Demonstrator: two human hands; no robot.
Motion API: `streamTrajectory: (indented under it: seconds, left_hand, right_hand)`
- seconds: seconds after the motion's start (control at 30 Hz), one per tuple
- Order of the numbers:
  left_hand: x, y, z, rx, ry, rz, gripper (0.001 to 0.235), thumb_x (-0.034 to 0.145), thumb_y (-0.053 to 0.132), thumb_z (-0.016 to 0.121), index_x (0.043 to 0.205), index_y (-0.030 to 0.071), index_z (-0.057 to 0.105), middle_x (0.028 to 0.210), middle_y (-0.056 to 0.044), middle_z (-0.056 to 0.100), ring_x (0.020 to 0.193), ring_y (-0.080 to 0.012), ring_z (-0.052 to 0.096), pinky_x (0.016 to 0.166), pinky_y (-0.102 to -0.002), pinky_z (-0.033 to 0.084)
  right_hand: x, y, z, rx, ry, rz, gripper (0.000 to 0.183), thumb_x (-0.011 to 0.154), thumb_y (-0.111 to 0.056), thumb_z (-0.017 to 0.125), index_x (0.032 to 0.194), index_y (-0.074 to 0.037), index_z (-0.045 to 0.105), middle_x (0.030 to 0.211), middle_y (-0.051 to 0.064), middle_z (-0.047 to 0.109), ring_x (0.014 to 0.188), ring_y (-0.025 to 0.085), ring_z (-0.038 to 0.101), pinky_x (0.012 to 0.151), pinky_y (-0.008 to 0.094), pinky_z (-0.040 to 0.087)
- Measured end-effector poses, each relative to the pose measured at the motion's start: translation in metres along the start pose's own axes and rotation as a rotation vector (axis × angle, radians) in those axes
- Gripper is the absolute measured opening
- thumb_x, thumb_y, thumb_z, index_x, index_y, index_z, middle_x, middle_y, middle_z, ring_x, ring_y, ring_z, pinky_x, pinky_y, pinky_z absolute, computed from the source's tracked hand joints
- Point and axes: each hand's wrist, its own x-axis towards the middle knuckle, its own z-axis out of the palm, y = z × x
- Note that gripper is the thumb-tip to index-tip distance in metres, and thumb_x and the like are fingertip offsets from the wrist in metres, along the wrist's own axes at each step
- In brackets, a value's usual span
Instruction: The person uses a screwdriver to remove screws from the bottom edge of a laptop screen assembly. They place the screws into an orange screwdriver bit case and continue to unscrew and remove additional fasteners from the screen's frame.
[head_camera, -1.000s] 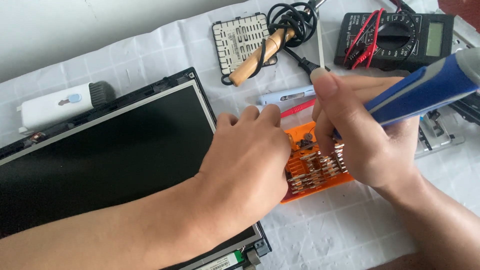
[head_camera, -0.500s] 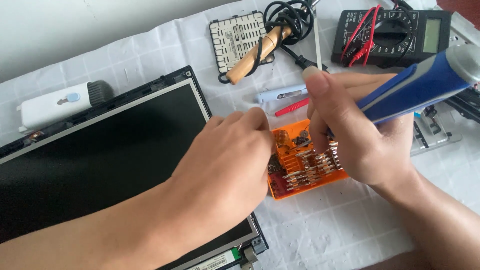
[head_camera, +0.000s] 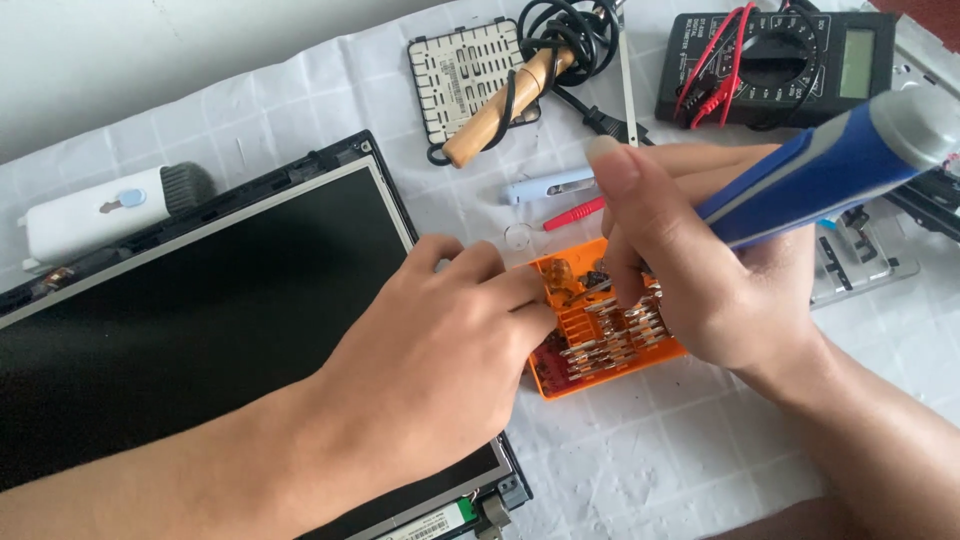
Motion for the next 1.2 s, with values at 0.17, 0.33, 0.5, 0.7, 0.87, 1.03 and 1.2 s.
streamTrajectory:
  seconds: [0.17, 0.33, 0.5, 0.7, 0.87, 1.03, 1.2]
  left_hand:
    - [0.01, 0.005, 0.0, 0.091, -0.095, -0.003, 0.015, 0.08, 0.009, 0.058, 0.076, 0.011, 0.072, 0.089, -0.009, 0.071, 0.079, -0.0352, 0.062, 0.07, -0.052, 0.044]
    - [0.01, 0.017, 0.017, 0.153, -0.028, -0.145, 0.013, 0.078, 0.016, 0.062, 0.082, 0.011, 0.074, 0.089, -0.01, 0.07, 0.082, -0.0336, 0.062, 0.073, -0.052, 0.045]
    - [0.007, 0.022, 0.026, 0.263, 0.045, -0.197, 0.008, 0.074, 0.015, 0.068, 0.082, 0.013, 0.071, 0.083, -0.007, 0.065, 0.082, -0.0292, 0.058, 0.075, -0.048, 0.045]
    - [0.003, 0.03, 0.027, 0.417, 0.084, -0.221, 0.024, 0.071, 0.016, 0.077, 0.093, 0.012, 0.07, 0.088, -0.008, 0.064, 0.084, -0.0266, 0.058, 0.081, -0.047, 0.048]
    - [-0.006, 0.026, 0.009, 0.175, 0.129, -0.185, 0.006, 0.094, 0.013, 0.06, 0.095, 0.008, 0.064, 0.092, -0.011, 0.059, 0.085, -0.029, 0.054, 0.082, -0.047, 0.043]
    - [-0.027, 0.009, -0.025, -0.434, 0.227, -0.271, 0.006, 0.097, 0.006, 0.057, 0.091, 0.005, 0.057, 0.088, -0.011, 0.061, 0.08, -0.0272, 0.059, 0.076, -0.041, 0.047]
    - [-0.083, -0.006, -0.075, -0.312, 0.215, -0.558, 0.007, 0.09, 0.015, 0.069, 0.097, 0.015, 0.067, 0.091, 0.005, 0.075, 0.081, -0.0089, 0.07, 0.078, -0.025, 0.05]
  right_hand:
    - [-0.001, 0.002, 0.001, -0.003, -0.005, 0.015, 0.067, 0.109, -0.015, 0.041, 0.043, -0.003, 0.042, 0.046, 0.004, 0.043, 0.043, 0.014, 0.039, 0.052, 0.03, 0.029]
    - [0.0, 0.003, 0.001, 0.008, -0.006, 0.034, 0.068, 0.109, -0.014, 0.041, 0.042, -0.001, 0.046, 0.045, 0.006, 0.045, 0.044, 0.015, 0.042, 0.054, 0.029, 0.032]
    - [-0.001, 0.003, 0.001, 0.013, -0.002, 0.006, 0.068, 0.11, -0.013, 0.039, 0.044, 0.001, 0.046, 0.045, 0.007, 0.044, 0.044, 0.016, 0.042, 0.054, 0.03, 0.031]
    - [-0.002, 0.005, 0.001, 0.054, 0.004, 0.034, 0.068, 0.111, -0.015, 0.038, 0.046, 0.002, 0.045, 0.047, 0.009, 0.045, 0.048, 0.017, 0.042, 0.06, 0.031, 0.034]
    - [-0.003, 0.007, 0.001, 0.074, 0.023, 0.071, 0.069, 0.112, -0.018, 0.039, 0.046, 0.001, 0.046, 0.046, 0.009, 0.046, 0.05, 0.018, 0.045, 0.061, 0.03, 0.035]
    - [-0.002, 0.01, 0.0, 0.123, 0.025, 0.086, 0.07, 0.114, -0.024, 0.036, 0.048, 0.0, 0.047, 0.048, 0.01, 0.045, 0.052, 0.018, 0.043, 0.061, 0.03, 0.034]
    - [-0.004, 0.008, 0.0, 0.101, 0.063, 0.111, 0.07, 0.117, -0.026, 0.037, 0.053, -0.001, 0.046, 0.05, 0.009, 0.042, 0.05, 0.018, 0.044, 0.06, 0.028, 0.032]
